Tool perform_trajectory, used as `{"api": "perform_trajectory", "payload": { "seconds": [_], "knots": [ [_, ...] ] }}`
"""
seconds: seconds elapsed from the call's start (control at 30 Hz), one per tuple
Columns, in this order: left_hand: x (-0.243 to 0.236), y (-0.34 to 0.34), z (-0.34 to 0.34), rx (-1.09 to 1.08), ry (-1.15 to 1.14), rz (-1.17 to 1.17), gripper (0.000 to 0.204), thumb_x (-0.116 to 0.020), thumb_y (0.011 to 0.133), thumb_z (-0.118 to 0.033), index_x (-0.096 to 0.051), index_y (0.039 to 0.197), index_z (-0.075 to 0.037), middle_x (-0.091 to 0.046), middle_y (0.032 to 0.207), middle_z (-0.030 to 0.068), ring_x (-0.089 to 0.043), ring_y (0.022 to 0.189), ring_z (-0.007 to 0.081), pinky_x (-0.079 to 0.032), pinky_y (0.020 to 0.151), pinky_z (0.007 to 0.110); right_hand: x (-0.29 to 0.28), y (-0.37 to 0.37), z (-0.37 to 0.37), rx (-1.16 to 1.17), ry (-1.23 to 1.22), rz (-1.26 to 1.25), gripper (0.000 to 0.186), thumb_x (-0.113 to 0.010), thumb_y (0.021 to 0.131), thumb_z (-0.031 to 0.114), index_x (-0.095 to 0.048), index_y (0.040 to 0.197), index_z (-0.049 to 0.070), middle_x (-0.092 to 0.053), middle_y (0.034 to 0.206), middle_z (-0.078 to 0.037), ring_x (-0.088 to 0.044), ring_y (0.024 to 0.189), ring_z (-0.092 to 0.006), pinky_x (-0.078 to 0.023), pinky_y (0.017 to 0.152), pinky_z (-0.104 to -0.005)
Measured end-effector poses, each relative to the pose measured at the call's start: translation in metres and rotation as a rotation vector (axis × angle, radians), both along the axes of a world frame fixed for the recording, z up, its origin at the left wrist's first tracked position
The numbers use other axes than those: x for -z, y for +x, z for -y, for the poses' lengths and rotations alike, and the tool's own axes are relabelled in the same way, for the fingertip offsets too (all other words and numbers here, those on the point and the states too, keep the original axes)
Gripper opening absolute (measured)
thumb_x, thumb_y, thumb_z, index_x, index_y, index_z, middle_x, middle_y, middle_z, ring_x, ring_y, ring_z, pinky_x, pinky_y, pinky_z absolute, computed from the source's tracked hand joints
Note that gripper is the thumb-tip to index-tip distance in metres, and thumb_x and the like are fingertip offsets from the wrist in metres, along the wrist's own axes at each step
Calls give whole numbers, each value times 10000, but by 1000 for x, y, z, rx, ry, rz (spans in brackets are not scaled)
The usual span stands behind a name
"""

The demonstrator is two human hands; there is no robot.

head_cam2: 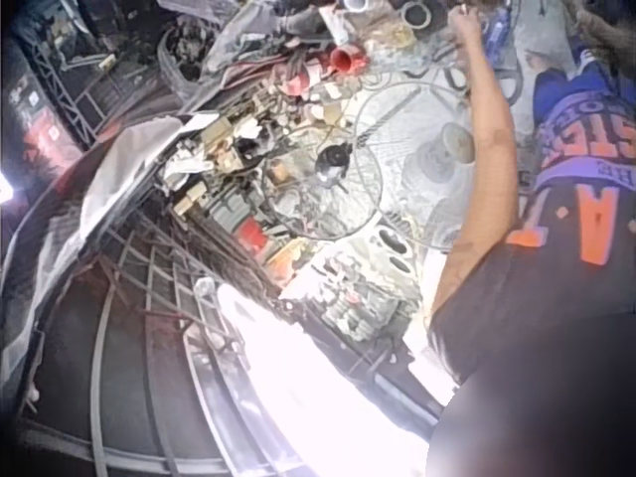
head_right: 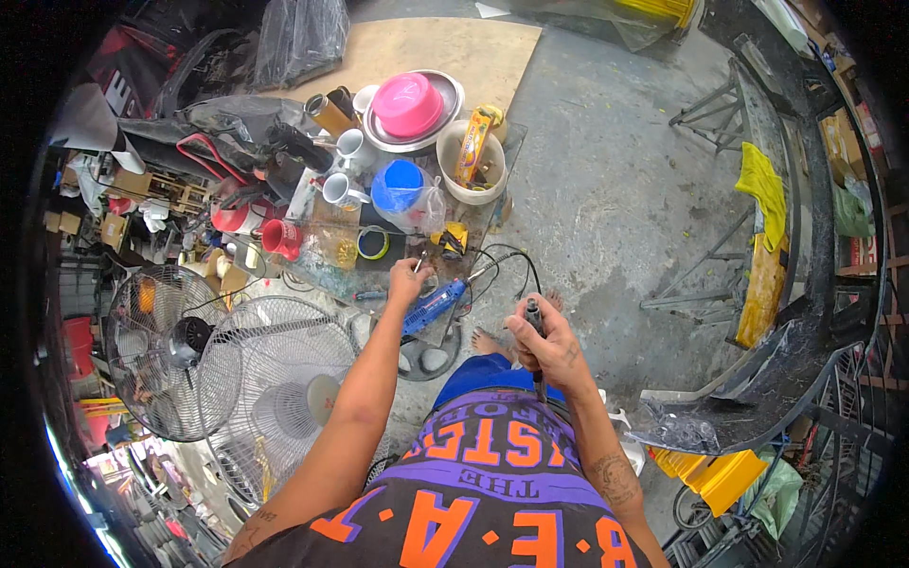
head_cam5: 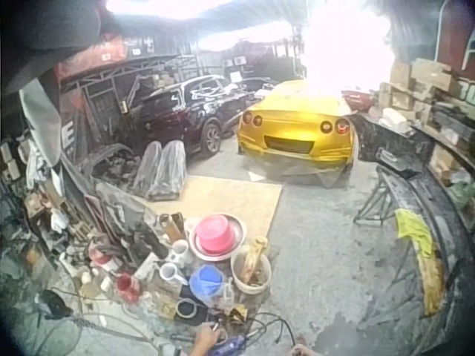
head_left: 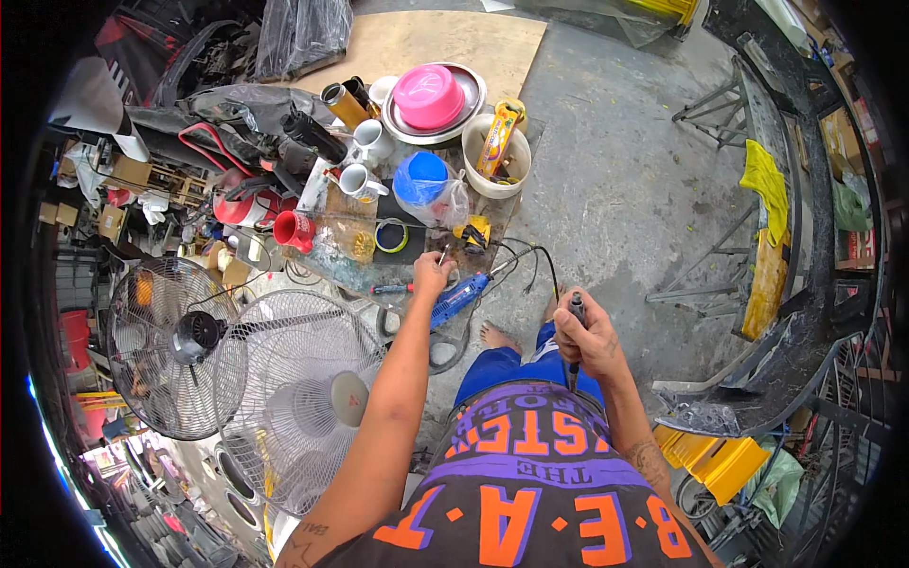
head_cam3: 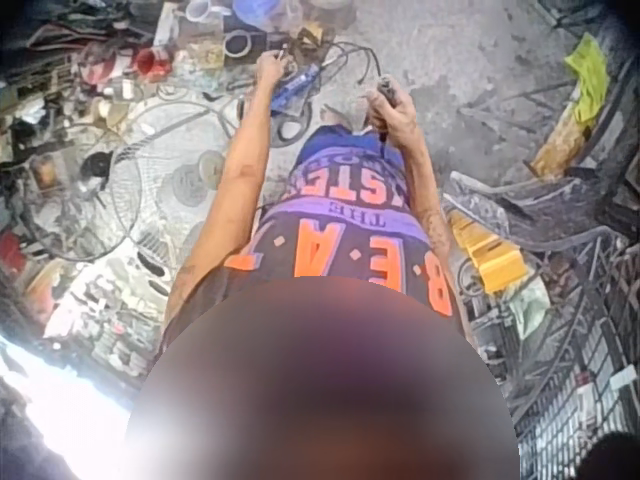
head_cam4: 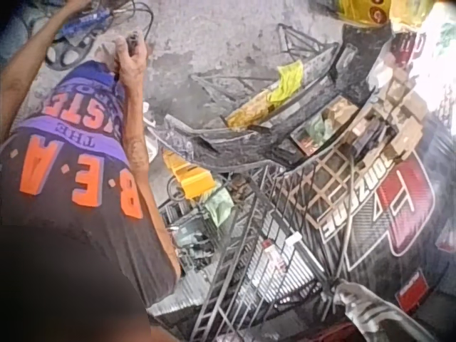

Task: The recorder is soldering or repairing a small electronic component using tools.

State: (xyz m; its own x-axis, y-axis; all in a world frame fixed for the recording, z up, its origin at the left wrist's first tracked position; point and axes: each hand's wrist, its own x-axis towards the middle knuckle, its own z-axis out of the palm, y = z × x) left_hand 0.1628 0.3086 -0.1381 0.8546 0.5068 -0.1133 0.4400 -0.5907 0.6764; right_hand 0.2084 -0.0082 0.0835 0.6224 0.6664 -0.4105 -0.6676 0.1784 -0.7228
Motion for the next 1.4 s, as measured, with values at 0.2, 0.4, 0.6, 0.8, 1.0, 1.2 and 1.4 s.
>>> {"api": "perform_trajectory", "payload": {
  "seconds": [0.2, 0.4, 0.6, 0.8, 1.0, 1.2, 1.4],
  "knots": [
    [9, -1, 4, -76, 55, 58, 260, -712, 762, -163, -675, 962, 0, -670, 794, 216, -654, 757, 374, -500, 692, 430, 1, -4, 2, 12, -45, -16, 152, -614, 943, 189, -482, 928, 114, -362, 614, 74, -296, 478, -31, -211, 427, -217],
    [-134, 19, 66, -88, -430, 109, 232, -710, 831, -215, -702, 939, -9, -660, 724, 46, -537, 611, 90, -410, 564, 255, 6, 2, 0, -6, -73, 26, 164, -616, 944, 215, -491, 930, 110, -370, 611, 75, -304, 480, -33, -210, 426, -225],
    [-245, -10, 142, 231, -730, 150, 162, -747, 808, -149, -720, 919, -34, -601, 707, -23, -417, 550, 31, -310, 476, 237, 4, 4, -11, -4, -84, 33, 167, -610, 949, 229, -497, 931, 107, -377, 614, 73, -308, 485, -31, -208, 423, -228],
    [-222, -21, 145, 162, -658, 363, 116, -737, 805, -74, -717, 914, -37, -535, 649, -34, -378, 516, 37, -270, 459, 230, 5, 6, -15, -34, 56, -7, 192, -499, 1001, 299, -492, 963, 111, -372, 630, 60, -289, 482, -31, -212, 422, -213],
    [-221, -29, 145, 84, -697, 393, 86, -735, 809, -67, -708, 885, -37, -559, 645, -36, -380, 511, 29, -279, 452, 228, 1, 6, -23, -71, 60, 62, 269, -413, 1025, 364, -496, 969, 114, -361, 623, 52, -267, 476, -29, -219, 418, -200],
    [-223, -35, 134, 23, -702, 285, 76, -714, 842, -64, -671, 891, -25, -603, 710, -53, -496, 564, 2, -364, 492, 189, 6, 6, -20, 28, -17, 44, 259, -421, 1023, 352, -499, 950, 116, -359, 600, 48, -277, 449, -27, -210, 384, -200],
    [-91, -45, 45, -257, -140, 278, 242, -690, 811, -242, -707, 845, -3, -667, 682, 129, -631, 622, 223, -459, 600, 356, 2, 6, -11, 116, -54, 57, 278, -425, 1012, 394, -483, 936, 133, -325, 577, 43, -237, 424, -40, -185, 369, -212]
  ]
}}
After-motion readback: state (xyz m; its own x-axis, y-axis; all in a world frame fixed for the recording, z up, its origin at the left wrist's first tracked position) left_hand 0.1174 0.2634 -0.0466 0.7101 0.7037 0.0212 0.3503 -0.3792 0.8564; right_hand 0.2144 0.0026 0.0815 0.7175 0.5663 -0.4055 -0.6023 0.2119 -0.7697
